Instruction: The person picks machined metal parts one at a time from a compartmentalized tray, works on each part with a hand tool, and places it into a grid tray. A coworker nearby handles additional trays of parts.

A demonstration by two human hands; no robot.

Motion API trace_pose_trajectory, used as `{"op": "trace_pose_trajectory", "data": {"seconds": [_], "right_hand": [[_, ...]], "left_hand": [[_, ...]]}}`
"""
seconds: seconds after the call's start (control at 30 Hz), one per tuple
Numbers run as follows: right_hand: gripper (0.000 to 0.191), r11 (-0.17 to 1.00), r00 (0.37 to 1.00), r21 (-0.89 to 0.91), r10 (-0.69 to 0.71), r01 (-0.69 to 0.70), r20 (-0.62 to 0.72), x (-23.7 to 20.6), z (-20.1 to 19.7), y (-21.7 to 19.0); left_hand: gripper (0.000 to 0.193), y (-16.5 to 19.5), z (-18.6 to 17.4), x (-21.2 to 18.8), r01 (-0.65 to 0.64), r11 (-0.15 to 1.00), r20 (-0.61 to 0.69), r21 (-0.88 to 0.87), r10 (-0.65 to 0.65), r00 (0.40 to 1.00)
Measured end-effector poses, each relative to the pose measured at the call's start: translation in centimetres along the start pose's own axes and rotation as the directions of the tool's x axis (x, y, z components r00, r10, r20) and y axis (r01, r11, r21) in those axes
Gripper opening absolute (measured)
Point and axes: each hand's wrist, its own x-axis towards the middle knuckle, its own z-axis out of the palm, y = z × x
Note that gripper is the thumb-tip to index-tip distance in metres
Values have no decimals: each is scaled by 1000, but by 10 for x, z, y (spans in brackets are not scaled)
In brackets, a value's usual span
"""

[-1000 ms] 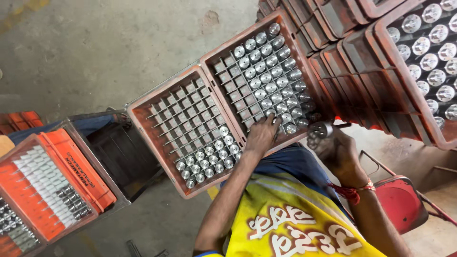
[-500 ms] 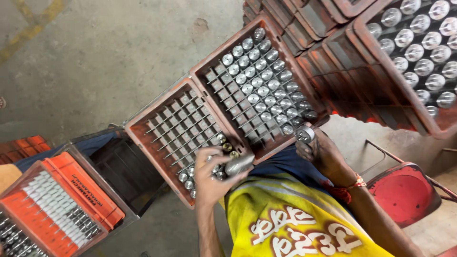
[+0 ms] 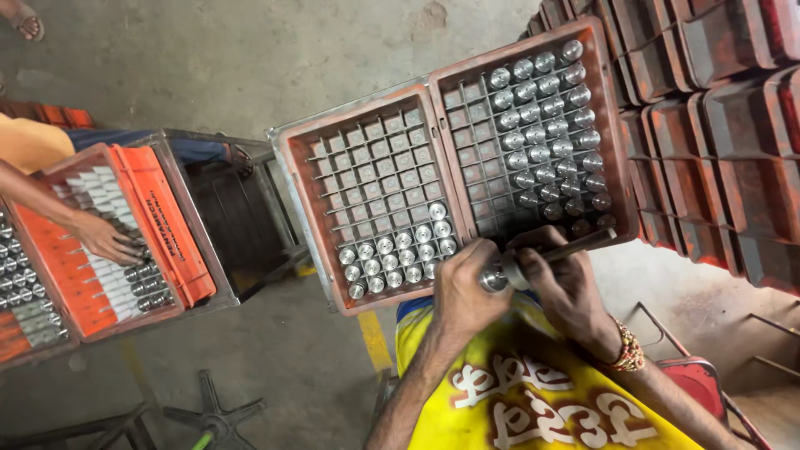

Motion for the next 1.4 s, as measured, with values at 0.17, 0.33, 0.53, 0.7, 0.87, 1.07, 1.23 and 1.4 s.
{"op": "trace_pose_trajectory", "data": {"seconds": [0.17, 0.33, 0.53, 0.7, 0.87, 1.07, 1.23, 1.4], "right_hand": [[21, 974, 990, -173, 144, -143, -8, 3, 17, -9], [23, 969, 983, -189, 176, -162, 55, 3, 16, 12], [27, 966, 899, -220, -214, 137, -381, 12, -50, 46], [38, 905, 810, 426, 249, 1, -531, 23, -104, 67], [34, 847, 799, 528, 359, -61, -483, 8, -94, 91], [36, 754, 757, 640, 502, -147, -418, -21, -75, 114], [29, 716, 678, 631, 625, -299, -387, -36, -81, 117], [38, 762, 749, 591, 548, -264, -372, -34, -85, 113]], "left_hand": [[34, 1, 2, -9, -14, 994, -115, 107, 27, 993], [22, -12, 7, -18, 188, 981, 30, 40, -189, 981], [32, -75, -25, -12, 517, 787, -40, 337, -536, 843], [39, -172, -19, 13, 263, 906, -43, 331, -264, 964], [34, -196, -13, 31, 8, 907, -33, 421, 7, 999], [30, -130, 50, 45, 82, 987, 181, 139, -107, 978], [53, -152, 146, 75, -446, 716, 566, 537, 86, 820], [48, -184, 167, 96, -608, 612, 677, 506, 155, 720]]}}
